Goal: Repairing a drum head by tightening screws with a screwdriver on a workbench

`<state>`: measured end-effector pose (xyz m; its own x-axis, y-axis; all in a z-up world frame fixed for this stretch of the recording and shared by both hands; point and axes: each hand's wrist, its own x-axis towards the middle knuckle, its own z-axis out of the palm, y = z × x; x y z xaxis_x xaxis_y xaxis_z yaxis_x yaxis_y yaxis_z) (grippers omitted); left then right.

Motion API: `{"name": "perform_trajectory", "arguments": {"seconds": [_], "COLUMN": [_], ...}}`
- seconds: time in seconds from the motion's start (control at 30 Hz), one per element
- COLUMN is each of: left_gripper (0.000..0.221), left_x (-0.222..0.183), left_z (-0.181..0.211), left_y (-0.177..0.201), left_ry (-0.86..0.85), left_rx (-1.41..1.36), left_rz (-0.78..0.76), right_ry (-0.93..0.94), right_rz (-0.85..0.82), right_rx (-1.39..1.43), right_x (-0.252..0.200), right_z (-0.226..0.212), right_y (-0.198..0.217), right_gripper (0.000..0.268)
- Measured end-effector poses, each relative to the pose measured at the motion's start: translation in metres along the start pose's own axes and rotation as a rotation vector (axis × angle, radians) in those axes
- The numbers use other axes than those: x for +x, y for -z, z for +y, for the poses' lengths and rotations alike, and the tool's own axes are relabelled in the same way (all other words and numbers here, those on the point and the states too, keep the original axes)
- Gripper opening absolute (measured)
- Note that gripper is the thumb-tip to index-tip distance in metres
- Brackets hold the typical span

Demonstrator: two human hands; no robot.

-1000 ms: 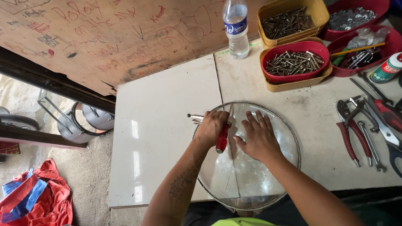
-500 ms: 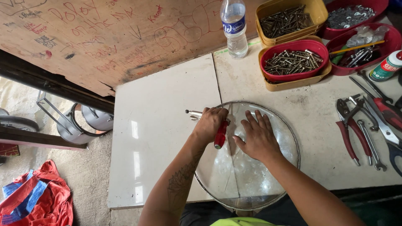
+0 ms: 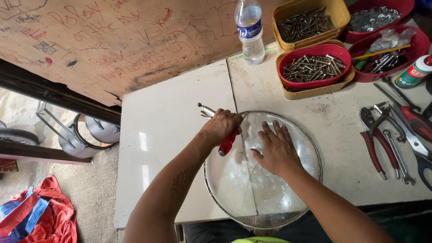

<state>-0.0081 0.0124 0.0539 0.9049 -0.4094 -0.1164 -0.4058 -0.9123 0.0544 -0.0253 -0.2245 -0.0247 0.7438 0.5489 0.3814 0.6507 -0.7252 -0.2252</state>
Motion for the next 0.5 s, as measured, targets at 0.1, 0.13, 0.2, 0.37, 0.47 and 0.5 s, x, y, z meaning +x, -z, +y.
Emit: {"name": "perform_trajectory", "arguments": {"seconds": [0.1, 0.13, 0.2, 0.37, 0.47, 0.5], "left_gripper": [0.024, 0.024, 0.021, 0.021, 0.022, 0.027], "left_x": [0.008, 0.010, 0.012, 0.009, 0.002, 0.000], "left_z": [-0.015, -0.017, -0.021, -0.008, -0.002, -0.001], "left_y": [-0.020, -0.025, -0.033, -0.021, -0.014, -0.012], "left_ry": [0.016, 0.015, 0.070, 0.095, 0.051, 0.001], "left_rx": [0.047, 0.045, -0.058, -0.019, 0.094, 0.173], "left_rz": [-0.028, -0.029, -0.044, -0.043, -0.032, -0.007], "right_ry": [0.005, 0.004, 0.000, -0.006, -0.014, -0.022], "right_rz": [-0.022, -0.024, -0.021, -0.041, -0.080, -0.112], "right_rx": [0.006, 0.005, -0.006, -0.010, -0.013, -0.022], "right_x": [0.000, 0.000, 0.000, 0.000, 0.000, 0.001], "right_z": [0.000, 0.000, 0.001, -0.001, -0.001, -0.001], "right_y": [0.004, 0.003, 0.000, 0.003, 0.004, 0.004], "right_gripper": [0.065, 0.065, 0.066, 0.065, 0.065, 0.066]}}
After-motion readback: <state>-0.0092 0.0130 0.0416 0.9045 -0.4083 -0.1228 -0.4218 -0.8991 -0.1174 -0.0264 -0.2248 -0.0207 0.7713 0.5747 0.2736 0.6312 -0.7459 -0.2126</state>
